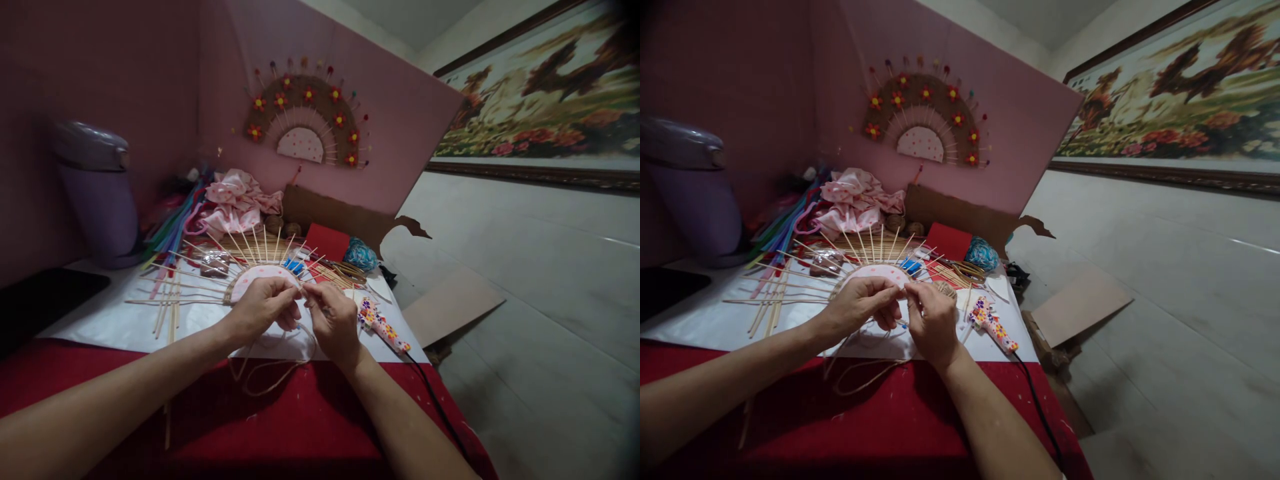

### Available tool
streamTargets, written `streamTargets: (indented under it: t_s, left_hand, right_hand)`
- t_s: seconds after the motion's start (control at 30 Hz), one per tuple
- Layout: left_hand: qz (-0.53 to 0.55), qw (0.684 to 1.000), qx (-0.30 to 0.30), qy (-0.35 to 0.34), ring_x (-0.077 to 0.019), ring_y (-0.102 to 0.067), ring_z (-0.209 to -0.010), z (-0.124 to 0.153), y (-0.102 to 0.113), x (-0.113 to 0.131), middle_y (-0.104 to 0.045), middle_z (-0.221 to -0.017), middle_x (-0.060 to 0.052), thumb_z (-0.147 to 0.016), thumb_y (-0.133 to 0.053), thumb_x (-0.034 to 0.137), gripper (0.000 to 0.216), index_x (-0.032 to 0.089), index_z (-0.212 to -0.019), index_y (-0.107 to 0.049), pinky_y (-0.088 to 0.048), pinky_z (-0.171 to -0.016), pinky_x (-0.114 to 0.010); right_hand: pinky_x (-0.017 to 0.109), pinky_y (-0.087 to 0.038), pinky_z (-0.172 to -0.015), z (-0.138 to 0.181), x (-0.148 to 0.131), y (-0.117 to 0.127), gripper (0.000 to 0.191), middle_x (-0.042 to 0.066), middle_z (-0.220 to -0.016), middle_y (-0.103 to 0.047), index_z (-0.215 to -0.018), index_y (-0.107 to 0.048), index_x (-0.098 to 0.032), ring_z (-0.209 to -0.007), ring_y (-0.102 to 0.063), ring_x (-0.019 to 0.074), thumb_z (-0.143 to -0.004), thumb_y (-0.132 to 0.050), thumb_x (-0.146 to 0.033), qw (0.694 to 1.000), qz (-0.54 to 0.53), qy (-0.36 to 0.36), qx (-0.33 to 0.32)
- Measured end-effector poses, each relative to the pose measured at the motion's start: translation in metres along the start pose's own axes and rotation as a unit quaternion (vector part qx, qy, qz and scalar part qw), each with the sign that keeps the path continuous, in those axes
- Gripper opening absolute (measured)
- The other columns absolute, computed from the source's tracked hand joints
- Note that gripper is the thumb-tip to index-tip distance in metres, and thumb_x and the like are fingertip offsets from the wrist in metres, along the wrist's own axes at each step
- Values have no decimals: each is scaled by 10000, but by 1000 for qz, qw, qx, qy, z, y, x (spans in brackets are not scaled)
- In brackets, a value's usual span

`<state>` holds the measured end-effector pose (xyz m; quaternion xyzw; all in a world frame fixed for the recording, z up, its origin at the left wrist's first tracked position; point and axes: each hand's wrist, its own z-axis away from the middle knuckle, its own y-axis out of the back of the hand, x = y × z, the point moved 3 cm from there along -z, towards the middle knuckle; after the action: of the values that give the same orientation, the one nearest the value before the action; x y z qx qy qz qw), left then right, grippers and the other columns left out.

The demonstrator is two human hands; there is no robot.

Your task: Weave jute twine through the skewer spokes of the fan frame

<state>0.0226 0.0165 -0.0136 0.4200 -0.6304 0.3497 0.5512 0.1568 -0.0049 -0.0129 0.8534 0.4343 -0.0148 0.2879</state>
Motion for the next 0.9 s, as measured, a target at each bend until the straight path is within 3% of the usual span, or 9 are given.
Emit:
streamTargets:
  t_s: [0.37, 0.63, 0.9]
  left_hand:
    - [-64, 997, -1, -47, -103, -599, -478, -1, 0, -3, -625, -603, -22, -802, -466, 236, 175, 124, -707, -560, -514, -489, -230]
    - [-153, 983, -2, -99, -95, -569, -463, 1, 2, -5, -576, -530, 3, -799, -452, 184, 161, 132, -680, -548, -469, -462, -202]
    - [-102, 992, -28, -74, -95, -566, -433, 1, -2, -1, -564, -494, 11, -806, -476, 240, 177, 135, -680, -542, -466, -436, -195]
  right_hand:
    - [268, -479, -628, -1, -2, -1, 137, 52, -753, -674, -869, -634, -173, -689, -619, 158, -845, -500, -150, 1000, 10, -1, -18]
    - [257, -454, -605, -1, -4, -4, 140, 54, -720, -638, -861, -600, -156, -637, -579, 147, -853, -460, -155, 996, 44, 45, -67]
    - [247, -419, -547, 2, -2, -6, 90, 3, -626, -546, -738, -520, -181, -539, -507, 127, -791, -460, -139, 996, 86, 11, -22]
